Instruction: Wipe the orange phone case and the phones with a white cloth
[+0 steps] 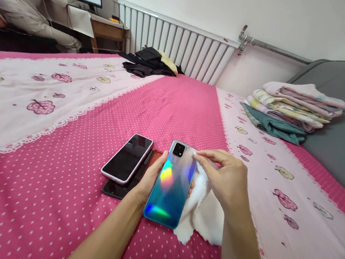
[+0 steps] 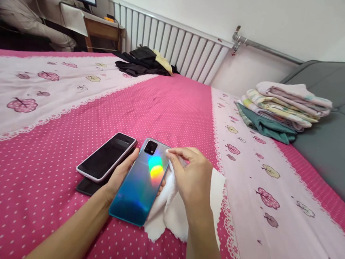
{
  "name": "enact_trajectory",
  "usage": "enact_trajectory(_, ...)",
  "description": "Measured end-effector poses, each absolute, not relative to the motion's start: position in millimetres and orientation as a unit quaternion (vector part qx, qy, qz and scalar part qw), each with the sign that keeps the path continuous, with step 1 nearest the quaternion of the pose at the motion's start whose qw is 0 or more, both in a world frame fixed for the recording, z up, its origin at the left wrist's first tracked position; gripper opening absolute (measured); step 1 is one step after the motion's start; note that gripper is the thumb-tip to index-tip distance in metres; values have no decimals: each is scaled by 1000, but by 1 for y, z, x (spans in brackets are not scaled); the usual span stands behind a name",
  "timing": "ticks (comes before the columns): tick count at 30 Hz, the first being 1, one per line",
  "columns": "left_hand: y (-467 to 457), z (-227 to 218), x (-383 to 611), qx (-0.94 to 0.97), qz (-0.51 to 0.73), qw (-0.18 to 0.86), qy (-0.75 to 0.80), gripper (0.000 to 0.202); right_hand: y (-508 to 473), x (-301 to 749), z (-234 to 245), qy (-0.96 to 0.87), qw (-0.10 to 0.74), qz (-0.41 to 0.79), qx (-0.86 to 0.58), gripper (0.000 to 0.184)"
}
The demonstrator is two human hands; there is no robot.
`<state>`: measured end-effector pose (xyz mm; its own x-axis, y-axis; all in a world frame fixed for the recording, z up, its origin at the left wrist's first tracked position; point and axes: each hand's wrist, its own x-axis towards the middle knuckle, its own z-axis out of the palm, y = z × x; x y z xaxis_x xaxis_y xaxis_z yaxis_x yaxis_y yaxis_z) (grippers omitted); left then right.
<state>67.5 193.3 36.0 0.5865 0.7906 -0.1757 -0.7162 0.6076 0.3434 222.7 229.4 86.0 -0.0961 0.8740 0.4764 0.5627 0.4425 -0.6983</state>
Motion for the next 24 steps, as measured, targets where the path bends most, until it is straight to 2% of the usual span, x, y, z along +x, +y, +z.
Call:
enact_trajectory(4, 195, 33, 70, 114, 445, 871, 175, 69, 228, 222, 88, -741, 397, 217, -497, 6)
enact_trajectory(11, 203, 28, 72, 108, 544, 818, 153, 51, 217, 220, 91, -826, 195, 326, -416, 13)
enact_trajectory(15, 204, 28, 71, 97, 551, 811, 172, 46, 213, 221, 92, -846, 148, 329, -393, 13)
enact_trajectory(19, 201, 31, 70, 94, 541, 819, 166, 48, 213, 220, 93, -848, 194, 297, -393, 14)
enact_trajectory(24, 196, 34, 72, 91, 496, 848, 162, 48, 221, 219, 90, -802, 350, 248, -416, 9)
